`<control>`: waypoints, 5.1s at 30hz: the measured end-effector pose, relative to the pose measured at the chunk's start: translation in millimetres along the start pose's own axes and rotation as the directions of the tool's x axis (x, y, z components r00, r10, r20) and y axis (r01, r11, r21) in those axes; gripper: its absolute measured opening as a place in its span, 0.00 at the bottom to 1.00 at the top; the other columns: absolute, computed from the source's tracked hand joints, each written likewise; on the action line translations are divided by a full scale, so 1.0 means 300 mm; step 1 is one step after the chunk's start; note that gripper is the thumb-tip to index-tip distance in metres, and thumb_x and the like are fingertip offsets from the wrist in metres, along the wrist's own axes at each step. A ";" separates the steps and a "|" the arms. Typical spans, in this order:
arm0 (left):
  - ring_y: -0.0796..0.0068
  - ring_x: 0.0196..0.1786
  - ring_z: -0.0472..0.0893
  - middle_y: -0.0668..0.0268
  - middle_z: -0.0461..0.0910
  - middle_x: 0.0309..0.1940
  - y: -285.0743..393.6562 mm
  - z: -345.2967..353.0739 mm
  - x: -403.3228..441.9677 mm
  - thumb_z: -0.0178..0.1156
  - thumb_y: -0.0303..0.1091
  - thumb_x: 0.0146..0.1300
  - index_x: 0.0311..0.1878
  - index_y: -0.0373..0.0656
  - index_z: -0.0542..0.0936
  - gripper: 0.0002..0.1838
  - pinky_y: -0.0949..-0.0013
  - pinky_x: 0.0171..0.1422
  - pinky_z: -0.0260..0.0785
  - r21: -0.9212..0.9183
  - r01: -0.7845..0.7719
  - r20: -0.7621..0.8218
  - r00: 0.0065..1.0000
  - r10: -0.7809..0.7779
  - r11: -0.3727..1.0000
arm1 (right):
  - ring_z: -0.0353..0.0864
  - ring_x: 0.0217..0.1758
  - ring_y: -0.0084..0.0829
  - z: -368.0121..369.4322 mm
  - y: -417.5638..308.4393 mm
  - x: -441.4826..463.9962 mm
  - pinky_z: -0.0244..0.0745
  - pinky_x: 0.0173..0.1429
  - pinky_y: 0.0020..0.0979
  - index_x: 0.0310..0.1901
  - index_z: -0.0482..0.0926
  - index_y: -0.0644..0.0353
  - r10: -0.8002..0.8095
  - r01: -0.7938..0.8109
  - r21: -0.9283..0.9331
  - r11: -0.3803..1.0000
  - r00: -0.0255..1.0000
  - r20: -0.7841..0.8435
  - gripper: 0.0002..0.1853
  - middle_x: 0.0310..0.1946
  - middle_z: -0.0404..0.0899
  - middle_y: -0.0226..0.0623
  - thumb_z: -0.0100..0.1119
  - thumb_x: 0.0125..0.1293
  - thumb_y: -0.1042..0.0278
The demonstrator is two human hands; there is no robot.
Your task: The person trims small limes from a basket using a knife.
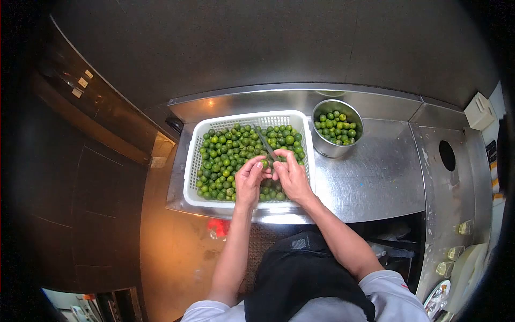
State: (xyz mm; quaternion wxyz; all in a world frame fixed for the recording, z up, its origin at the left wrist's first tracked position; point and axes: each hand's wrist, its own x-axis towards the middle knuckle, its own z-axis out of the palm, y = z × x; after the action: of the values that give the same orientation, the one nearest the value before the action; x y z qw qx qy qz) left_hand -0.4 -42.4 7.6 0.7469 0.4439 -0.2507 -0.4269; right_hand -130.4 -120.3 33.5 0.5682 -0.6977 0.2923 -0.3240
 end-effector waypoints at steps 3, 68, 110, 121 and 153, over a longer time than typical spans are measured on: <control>0.79 0.36 0.81 0.65 0.82 0.37 0.009 0.009 -0.002 0.56 0.31 0.72 0.55 0.33 0.77 0.14 0.76 0.41 0.75 -0.004 -0.007 -0.034 0.999 0.006 1.000 | 0.83 0.29 0.27 0.013 0.004 -0.012 0.75 0.36 0.31 0.62 0.66 0.61 -0.071 0.072 -0.013 0.997 0.996 0.053 0.19 0.24 0.82 0.36 0.51 0.73 0.67; 0.72 0.40 0.85 0.60 0.83 0.42 -0.002 0.001 -0.007 0.63 0.26 0.65 0.54 0.30 0.79 0.15 0.72 0.48 0.80 0.158 -0.047 -0.080 0.995 0.060 0.986 | 0.75 0.25 0.27 -0.014 0.014 0.008 0.70 0.33 0.32 0.63 0.66 0.62 0.076 -0.077 -0.004 0.997 0.982 0.170 0.21 0.22 0.76 0.34 0.43 0.76 0.58; 0.71 0.40 0.84 0.59 0.84 0.40 0.179 -0.270 -0.008 0.60 0.30 0.65 0.50 0.36 0.82 0.12 0.70 0.47 0.74 0.962 -0.084 -0.025 0.921 0.389 0.260 | 0.73 0.19 0.23 -0.013 0.071 0.028 0.68 0.23 0.27 0.67 0.58 0.68 0.350 -0.347 0.144 0.927 0.937 0.003 0.27 0.25 0.79 0.35 0.50 0.73 0.62; 0.56 0.42 0.82 0.53 0.80 0.40 0.187 -0.279 0.250 0.59 0.27 0.58 0.51 0.37 0.79 0.16 0.60 0.50 0.75 0.986 -0.156 0.165 0.931 0.325 -0.054 | 0.68 0.16 0.20 -0.004 0.073 0.033 0.63 0.18 0.25 0.65 0.60 0.66 0.330 -0.329 0.061 0.942 0.944 -0.016 0.25 0.23 0.75 0.31 0.49 0.74 0.60; 0.82 0.41 0.80 0.67 0.81 0.41 -0.002 -0.038 -0.030 0.62 0.26 0.67 0.56 0.31 0.77 0.16 0.75 0.48 0.76 0.181 -0.046 -0.056 0.997 0.057 0.982 | 0.83 0.37 0.58 -0.003 -0.034 -0.008 0.75 0.43 0.50 0.64 0.68 0.55 0.028 0.003 -0.141 0.990 0.975 0.222 0.22 0.29 0.81 0.58 0.51 0.71 0.60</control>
State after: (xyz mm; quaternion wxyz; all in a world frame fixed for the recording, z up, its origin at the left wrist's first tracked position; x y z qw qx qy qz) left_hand 3.4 -29.6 1.6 0.7221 0.5155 -0.2766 -0.3692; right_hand -132.2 -117.1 43.3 0.5489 -0.7662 0.2531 -0.2184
